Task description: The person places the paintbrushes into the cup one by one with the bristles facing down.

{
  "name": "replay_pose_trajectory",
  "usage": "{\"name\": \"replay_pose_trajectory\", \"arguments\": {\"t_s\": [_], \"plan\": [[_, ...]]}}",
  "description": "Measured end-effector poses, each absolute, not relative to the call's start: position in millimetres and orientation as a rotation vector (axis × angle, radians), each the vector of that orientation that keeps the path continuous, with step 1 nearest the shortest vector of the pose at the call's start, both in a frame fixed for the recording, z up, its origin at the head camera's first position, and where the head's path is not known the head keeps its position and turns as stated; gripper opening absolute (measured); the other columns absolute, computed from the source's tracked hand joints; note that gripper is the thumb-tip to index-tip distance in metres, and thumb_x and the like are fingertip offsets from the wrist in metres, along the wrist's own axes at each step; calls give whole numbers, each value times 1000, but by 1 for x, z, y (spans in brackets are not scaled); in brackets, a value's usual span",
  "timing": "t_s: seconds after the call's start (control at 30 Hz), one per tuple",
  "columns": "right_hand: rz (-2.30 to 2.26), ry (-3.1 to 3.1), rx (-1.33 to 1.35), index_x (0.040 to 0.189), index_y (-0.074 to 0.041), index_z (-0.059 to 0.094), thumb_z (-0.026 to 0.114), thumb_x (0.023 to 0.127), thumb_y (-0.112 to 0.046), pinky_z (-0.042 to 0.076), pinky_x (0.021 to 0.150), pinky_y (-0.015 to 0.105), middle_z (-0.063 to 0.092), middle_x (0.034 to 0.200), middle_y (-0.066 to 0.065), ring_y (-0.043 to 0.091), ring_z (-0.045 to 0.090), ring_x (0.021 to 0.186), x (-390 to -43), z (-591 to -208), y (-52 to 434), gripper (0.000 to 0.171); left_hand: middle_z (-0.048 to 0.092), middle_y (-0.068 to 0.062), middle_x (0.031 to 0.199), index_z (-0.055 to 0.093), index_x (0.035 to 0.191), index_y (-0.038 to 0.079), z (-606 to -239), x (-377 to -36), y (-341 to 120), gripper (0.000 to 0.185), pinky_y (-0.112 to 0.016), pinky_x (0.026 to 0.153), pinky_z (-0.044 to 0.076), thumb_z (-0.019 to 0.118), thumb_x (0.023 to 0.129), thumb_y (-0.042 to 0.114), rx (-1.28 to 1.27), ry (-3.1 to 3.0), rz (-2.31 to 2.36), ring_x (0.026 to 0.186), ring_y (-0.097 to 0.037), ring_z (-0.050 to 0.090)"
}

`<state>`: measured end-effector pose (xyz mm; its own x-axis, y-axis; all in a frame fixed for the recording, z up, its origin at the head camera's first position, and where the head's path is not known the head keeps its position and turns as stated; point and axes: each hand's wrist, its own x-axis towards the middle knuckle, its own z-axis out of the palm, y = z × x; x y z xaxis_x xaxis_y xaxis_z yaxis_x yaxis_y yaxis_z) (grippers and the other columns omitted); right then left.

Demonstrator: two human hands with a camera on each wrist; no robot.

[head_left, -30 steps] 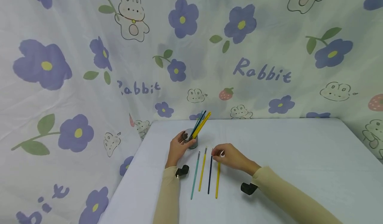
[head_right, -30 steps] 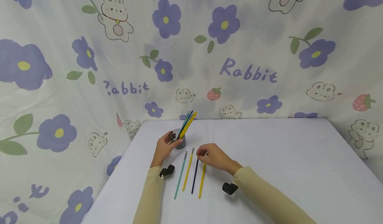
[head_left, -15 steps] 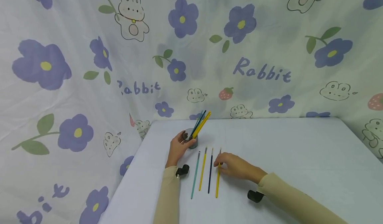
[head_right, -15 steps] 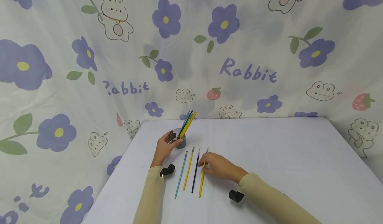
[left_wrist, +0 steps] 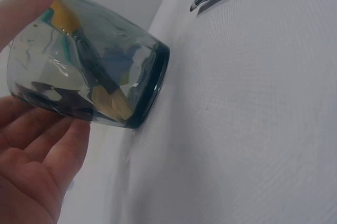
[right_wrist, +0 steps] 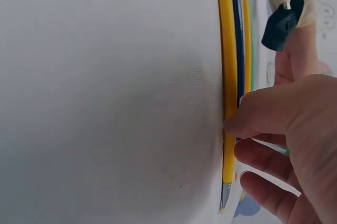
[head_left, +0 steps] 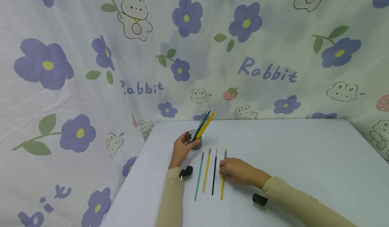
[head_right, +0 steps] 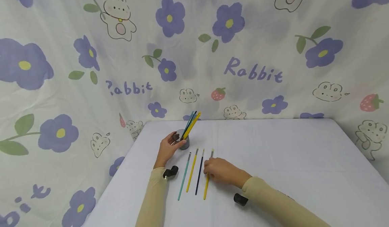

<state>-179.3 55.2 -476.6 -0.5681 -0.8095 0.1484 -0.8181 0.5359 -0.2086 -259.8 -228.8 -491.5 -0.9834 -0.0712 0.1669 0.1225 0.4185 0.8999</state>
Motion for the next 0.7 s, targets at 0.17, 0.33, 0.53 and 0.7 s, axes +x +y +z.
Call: {"name": "replay_pose_trajectory", "arguments": {"t_s": [0.17, 0.33, 0.53, 0.7], "plan": [[168, -2709, 1466, 93, -21, 80, 79, 90, -10, 54, 80, 22, 66, 95, -12, 5, 54, 86, -178, -477, 52, 13, 57, -19, 151, 48, 154, 8, -492, -261, -229, 92, -48, 118, 48, 89, 80, 45, -43, -2487, -1604, 141, -34, 56], [-29, -2652, 1508, 92, -25, 79, 80, 91, -18, 56, 84, 26, 66, 94, -13, 6, 53, 85, -177, -473, 50, 7, 58, -18, 151, 49, 154, 10, -493, -262, -228, 92, -47, 117, 49, 88, 80, 48, -32, -2505, -1579, 142, -34, 56], [-152, -2583, 1541, 95, -25, 78, 80, 92, -23, 55, 80, 23, 67, 93, -12, 7, 51, 82, -177, -469, 49, 4, 59, -18, 150, 49, 153, 11, -493, -262, -228, 92, -47, 117, 49, 88, 79, 48, -19, -2505, -1583, 141, -34, 56], [-209, -2535, 1563, 97, -26, 78, 79, 92, -21, 55, 79, 23, 69, 93, -12, 8, 53, 80, -177, -468, 47, 6, 58, -19, 150, 49, 154, 9, -493, -261, -228, 91, -48, 117, 49, 88, 80, 46, -26, -2499, -1589, 141, -34, 56]]}}
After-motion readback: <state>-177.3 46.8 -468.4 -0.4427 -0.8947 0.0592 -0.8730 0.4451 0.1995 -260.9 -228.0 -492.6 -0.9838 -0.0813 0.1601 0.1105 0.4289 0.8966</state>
